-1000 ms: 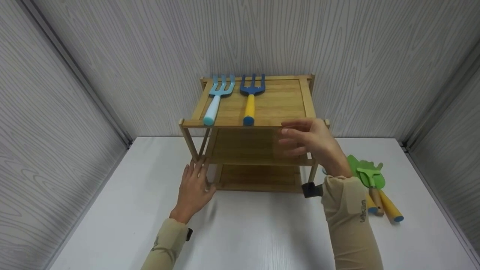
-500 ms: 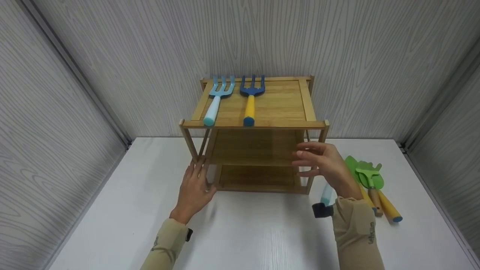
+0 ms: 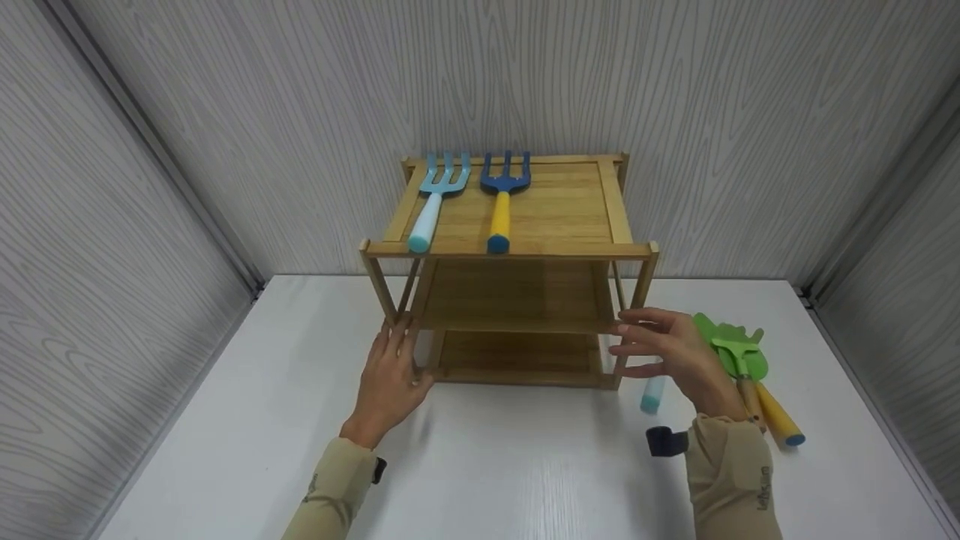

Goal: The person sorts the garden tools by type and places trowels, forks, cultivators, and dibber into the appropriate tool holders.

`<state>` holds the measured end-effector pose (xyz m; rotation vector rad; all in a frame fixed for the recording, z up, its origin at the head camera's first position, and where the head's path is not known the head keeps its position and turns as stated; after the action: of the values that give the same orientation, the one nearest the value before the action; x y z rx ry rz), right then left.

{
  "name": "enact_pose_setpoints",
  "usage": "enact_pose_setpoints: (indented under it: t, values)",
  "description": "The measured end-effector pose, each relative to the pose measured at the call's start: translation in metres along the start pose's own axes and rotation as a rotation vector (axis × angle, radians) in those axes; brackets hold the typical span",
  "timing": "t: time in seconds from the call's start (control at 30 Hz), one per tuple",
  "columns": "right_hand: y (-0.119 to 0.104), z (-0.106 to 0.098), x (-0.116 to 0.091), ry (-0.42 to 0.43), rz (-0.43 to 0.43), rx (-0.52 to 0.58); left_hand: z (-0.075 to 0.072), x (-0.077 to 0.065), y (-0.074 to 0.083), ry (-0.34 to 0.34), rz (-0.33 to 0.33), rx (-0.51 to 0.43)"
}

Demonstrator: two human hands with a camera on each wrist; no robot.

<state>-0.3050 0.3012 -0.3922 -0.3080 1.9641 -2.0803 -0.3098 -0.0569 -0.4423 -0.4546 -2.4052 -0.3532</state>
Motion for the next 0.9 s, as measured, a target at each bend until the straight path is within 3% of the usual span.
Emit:
enact_pose_setpoints:
  t: [0.4,0.7,0.9]
  values:
    - [0.014,-0.022,-0.006,0.024,0.066,-0.087,-0.001,0.0,0.001,-0.012,-0.007,-0.011]
    - [0.026,-0.039,-0.008,0.05,0.12,-0.044,-0.001,-0.001,0.001,-0.027,-0.011,-0.008]
    - [0.035,-0.054,-0.014,0.081,0.161,-0.114,0.0,0.0,0.001,-0.028,-0.01,-0.004]
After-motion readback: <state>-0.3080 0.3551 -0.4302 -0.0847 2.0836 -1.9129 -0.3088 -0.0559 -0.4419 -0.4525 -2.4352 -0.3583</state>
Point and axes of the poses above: each hand's wrist, its own x-axis towards the middle knuckle, its own z-axis out of the palm, y = z × x, the point moved 8 cm from there along x, towards the middle knuckle, and after that the axes turned 5 degrees about x, right-handed, at the moved point
